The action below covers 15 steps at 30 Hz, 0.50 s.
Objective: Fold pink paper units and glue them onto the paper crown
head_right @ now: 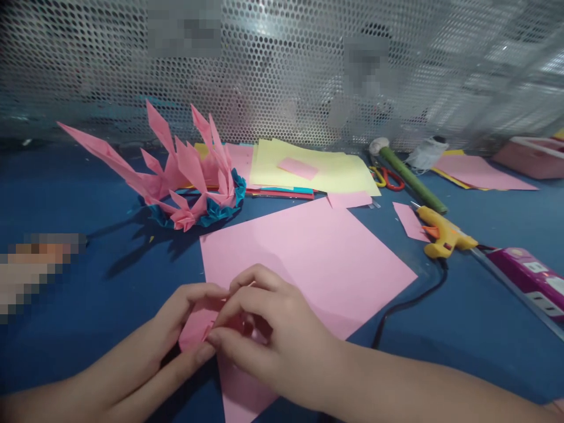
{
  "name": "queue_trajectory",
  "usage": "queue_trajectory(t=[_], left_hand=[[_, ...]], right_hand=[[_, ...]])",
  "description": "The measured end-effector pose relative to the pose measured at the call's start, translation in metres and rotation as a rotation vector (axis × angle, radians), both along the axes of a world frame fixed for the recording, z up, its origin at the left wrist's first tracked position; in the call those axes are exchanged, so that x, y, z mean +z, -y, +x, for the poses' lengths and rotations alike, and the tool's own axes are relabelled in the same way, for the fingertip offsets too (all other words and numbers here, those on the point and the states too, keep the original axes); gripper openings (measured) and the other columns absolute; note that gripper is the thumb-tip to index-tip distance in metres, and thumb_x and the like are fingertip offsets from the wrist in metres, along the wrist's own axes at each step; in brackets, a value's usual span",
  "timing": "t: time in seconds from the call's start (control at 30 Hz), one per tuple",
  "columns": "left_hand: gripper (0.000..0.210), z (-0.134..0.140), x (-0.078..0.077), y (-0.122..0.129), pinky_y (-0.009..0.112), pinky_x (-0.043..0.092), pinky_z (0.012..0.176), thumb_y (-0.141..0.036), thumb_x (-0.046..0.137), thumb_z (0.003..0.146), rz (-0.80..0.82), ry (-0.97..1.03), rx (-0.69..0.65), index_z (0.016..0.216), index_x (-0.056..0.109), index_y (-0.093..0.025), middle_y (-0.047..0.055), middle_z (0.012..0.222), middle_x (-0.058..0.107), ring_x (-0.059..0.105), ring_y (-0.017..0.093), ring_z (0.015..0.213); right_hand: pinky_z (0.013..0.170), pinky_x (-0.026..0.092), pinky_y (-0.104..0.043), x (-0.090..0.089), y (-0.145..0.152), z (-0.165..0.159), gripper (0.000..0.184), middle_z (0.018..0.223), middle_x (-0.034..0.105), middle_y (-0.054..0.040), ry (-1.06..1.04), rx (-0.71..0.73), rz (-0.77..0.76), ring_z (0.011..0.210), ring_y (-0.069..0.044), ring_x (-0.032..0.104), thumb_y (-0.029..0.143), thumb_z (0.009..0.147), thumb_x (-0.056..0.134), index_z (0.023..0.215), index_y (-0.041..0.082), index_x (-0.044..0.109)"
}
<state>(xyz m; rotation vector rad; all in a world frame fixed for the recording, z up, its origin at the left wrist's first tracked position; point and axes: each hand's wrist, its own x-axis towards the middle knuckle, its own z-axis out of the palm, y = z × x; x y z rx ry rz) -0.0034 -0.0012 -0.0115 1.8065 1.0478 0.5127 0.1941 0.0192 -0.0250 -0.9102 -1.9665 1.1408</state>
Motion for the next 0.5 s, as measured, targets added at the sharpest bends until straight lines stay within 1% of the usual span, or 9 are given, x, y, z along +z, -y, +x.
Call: queue_trajectory(t=[0.1, 0.13, 0.2, 0.27, 0.33, 0.4, 0.5], left_hand=[[0.025, 0.0001, -0.0032, 0.0048, 0.02, 0.051, 0.08, -0.027, 0.038, 0.101, 0.025, -0.023, 0.009, 0.126, 0.039, -0.027, -0.001, 0.107, 0.074, 0.071, 0.013, 0.093], [0.026, 0.0001, -0.0039, 0.0059, 0.02, 0.051, 0.078, -0.026, 0.038, 0.101, 0.032, -0.025, 0.013, 0.126, 0.04, -0.027, -0.002, 0.105, 0.074, 0.071, 0.014, 0.092], [0.028, -0.0002, -0.0053, 0.0071, 0.021, 0.052, 0.073, -0.025, 0.037, 0.1, 0.046, -0.024, 0.035, 0.127, 0.042, -0.027, -0.003, 0.096, 0.074, 0.071, 0.015, 0.086], [0.03, -0.0008, -0.0074, 0.0067, 0.023, 0.051, 0.065, -0.025, 0.037, 0.099, 0.054, -0.023, 0.067, 0.128, 0.045, -0.026, -0.005, 0.081, 0.072, 0.07, 0.016, 0.071], [0.031, -0.0017, -0.0094, 0.005, 0.024, 0.049, 0.059, -0.026, 0.037, 0.099, 0.052, -0.021, 0.076, 0.129, 0.045, -0.025, -0.006, 0.069, 0.068, 0.065, 0.016, 0.06], [0.032, -0.0025, -0.01, 0.003, 0.024, 0.049, 0.058, -0.027, 0.036, 0.099, 0.044, -0.014, 0.064, 0.13, 0.043, -0.024, -0.006, 0.069, 0.068, 0.065, 0.016, 0.059], [0.03, -0.0028, -0.0067, 0.0011, 0.022, 0.051, 0.064, -0.024, 0.037, 0.098, 0.016, 0.0, 0.034, 0.127, 0.043, -0.023, -0.003, 0.081, 0.073, 0.068, 0.016, 0.067]], right_hand=[[0.073, 0.051, -0.028, -0.001, 0.001, 0.0, 0.006, 0.09, 0.057, -0.0058, -0.012, -0.026, 0.013, 0.096, -0.02, 0.059, 0.013, 0.082, 0.065, 0.079, 0.018, 0.065], [0.071, 0.05, -0.027, -0.0014, 0.0015, 0.0001, 0.008, 0.09, 0.057, -0.0054, -0.019, -0.03, 0.022, 0.093, -0.02, 0.059, 0.011, 0.081, 0.065, 0.079, 0.018, 0.063], [0.065, 0.049, -0.026, -0.0024, 0.0024, -0.0002, 0.011, 0.087, 0.059, -0.0035, -0.032, -0.016, -0.008, 0.08, -0.016, 0.06, 0.01, 0.081, 0.064, 0.08, 0.019, 0.059], [0.057, 0.045, -0.024, -0.0038, 0.0032, -0.0011, 0.01, 0.079, 0.06, -0.0004, -0.058, 0.031, -0.117, 0.064, -0.012, 0.057, 0.013, 0.084, 0.062, 0.084, 0.02, 0.055], [0.052, 0.041, -0.022, -0.0049, 0.0041, -0.0028, 0.012, 0.075, 0.06, 0.0016, -0.093, 0.089, -0.257, 0.056, -0.01, 0.054, 0.014, 0.086, 0.06, 0.089, 0.021, 0.051], [0.052, 0.04, -0.022, -0.0049, 0.0051, -0.0046, 0.016, 0.077, 0.062, 0.0014, -0.112, 0.135, -0.346, 0.057, -0.01, 0.053, 0.011, 0.086, 0.058, 0.093, 0.021, 0.048], [0.055, 0.04, -0.022, -0.0022, 0.0063, -0.0062, 0.018, 0.082, 0.061, 0.0013, -0.112, 0.179, -0.396, 0.06, -0.009, 0.051, 0.009, 0.088, 0.056, 0.096, 0.022, 0.046]])
